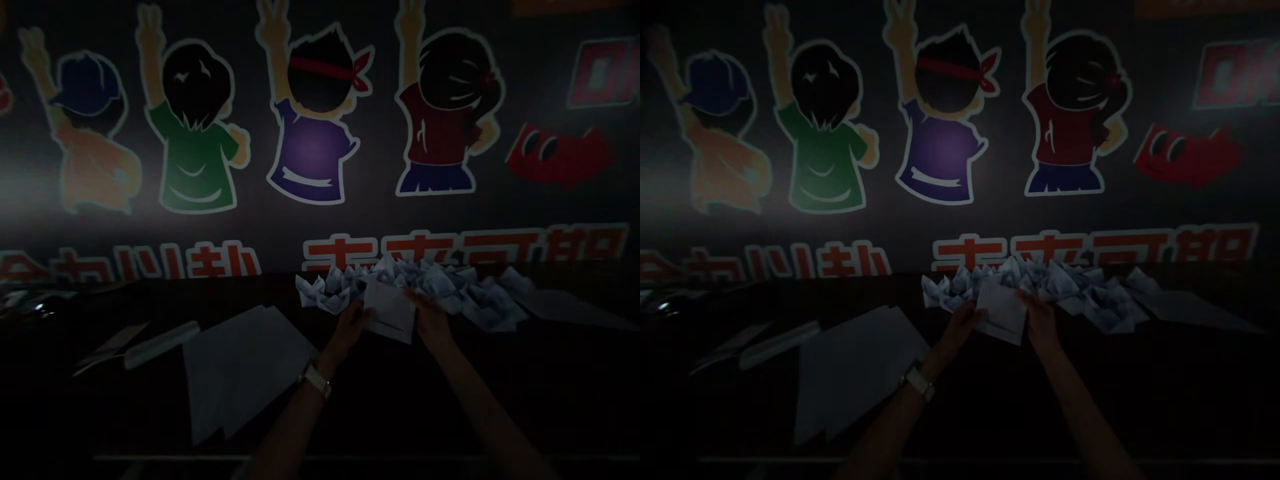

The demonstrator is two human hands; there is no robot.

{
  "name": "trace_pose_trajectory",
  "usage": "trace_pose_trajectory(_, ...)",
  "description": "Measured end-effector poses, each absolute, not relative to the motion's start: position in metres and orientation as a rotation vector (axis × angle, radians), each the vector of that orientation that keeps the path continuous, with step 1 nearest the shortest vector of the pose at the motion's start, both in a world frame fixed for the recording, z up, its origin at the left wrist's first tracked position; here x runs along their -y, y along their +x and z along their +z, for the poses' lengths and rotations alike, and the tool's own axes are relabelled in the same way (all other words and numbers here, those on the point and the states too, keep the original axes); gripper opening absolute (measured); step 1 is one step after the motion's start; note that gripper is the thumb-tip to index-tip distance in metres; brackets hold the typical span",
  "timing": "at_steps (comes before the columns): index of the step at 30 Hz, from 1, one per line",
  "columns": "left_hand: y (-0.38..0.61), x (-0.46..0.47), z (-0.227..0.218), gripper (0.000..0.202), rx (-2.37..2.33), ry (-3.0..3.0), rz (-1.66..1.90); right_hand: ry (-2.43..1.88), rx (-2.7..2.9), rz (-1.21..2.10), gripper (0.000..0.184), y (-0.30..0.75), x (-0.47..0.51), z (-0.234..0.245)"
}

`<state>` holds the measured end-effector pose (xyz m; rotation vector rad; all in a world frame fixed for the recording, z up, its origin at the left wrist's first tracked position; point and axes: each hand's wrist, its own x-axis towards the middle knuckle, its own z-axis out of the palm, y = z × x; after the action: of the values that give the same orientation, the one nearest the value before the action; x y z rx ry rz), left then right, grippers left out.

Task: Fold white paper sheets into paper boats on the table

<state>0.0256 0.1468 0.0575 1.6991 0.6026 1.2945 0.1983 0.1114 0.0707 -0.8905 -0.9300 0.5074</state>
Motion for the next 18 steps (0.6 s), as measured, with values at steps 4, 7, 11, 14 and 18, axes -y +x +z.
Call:
trace_pose_trajectory(4,0.027,-0.153,0.060,0.032,-0.588,1.528,1.312,-0.904,0.914,0.510,0.021,0.187,-0.120,0.056)
trace_pose_trajectory(7,0.027,-0.153,0.054,0.034,-0.663,1.312,1.376,-1.001,1.006,0.476,0.024,0.179,-0.121,0.046)
trace_pose_trajectory(11,0.025,-0.151,0.046,0.031,-0.688,1.321,1.432,-1.061,1.058,0.495,0.030,0.175,-0.116,0.045)
trace_pose_trajectory(14,0.026,-0.148,0.043,0.037,-0.706,1.503,1.460,-1.009,1.081,0.584,0.032,0.175,-0.111,0.050)
trace_pose_trajectory(18,0.030,-0.143,0.039,0.030,-0.758,1.531,1.558,-1.019,1.025,0.647,0.029,0.177,-0.106,0.052)
